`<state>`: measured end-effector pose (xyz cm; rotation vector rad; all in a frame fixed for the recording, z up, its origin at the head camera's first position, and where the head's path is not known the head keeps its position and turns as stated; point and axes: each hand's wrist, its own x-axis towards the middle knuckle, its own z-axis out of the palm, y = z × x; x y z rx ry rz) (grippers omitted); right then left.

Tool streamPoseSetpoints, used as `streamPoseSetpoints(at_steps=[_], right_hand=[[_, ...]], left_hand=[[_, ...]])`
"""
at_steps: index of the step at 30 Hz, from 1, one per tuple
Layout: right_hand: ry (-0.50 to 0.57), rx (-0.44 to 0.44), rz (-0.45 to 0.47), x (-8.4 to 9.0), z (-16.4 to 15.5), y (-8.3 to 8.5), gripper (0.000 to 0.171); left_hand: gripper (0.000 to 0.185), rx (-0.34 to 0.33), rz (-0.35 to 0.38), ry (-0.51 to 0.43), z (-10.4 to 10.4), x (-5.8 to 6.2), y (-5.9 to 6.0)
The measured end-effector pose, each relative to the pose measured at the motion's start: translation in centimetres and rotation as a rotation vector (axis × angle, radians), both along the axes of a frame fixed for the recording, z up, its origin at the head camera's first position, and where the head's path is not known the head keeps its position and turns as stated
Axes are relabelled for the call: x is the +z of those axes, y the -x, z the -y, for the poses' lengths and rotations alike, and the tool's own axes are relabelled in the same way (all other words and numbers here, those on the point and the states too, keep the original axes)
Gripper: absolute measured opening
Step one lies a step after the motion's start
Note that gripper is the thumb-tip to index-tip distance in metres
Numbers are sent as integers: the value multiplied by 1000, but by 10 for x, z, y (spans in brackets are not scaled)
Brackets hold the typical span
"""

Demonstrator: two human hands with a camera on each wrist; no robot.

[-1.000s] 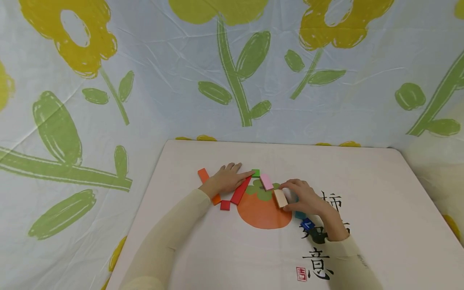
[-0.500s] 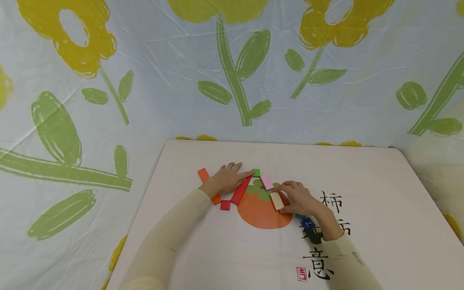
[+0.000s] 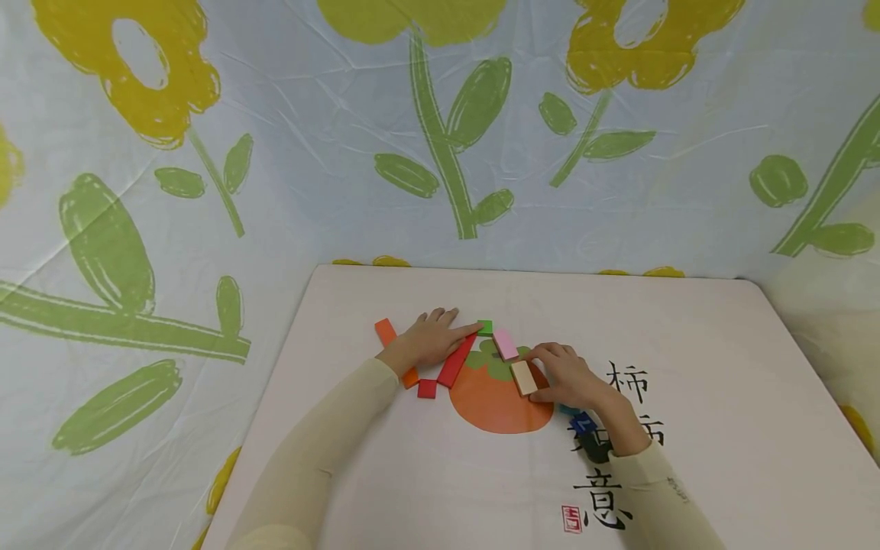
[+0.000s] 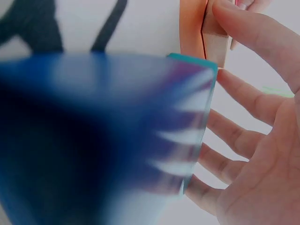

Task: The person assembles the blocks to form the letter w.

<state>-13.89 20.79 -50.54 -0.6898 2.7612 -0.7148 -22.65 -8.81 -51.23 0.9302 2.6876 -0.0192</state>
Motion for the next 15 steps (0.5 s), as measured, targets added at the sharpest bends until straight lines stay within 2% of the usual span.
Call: streamPoseSetpoints(at_steps=[8,15], right_hand=[[-17,-9,-5,3,2,3,49],[-18,-1,-12,4,4,5,49]], left_hand=[[55,10,17,-7,1,0,0],[55,20,29,-20,4,3,0]])
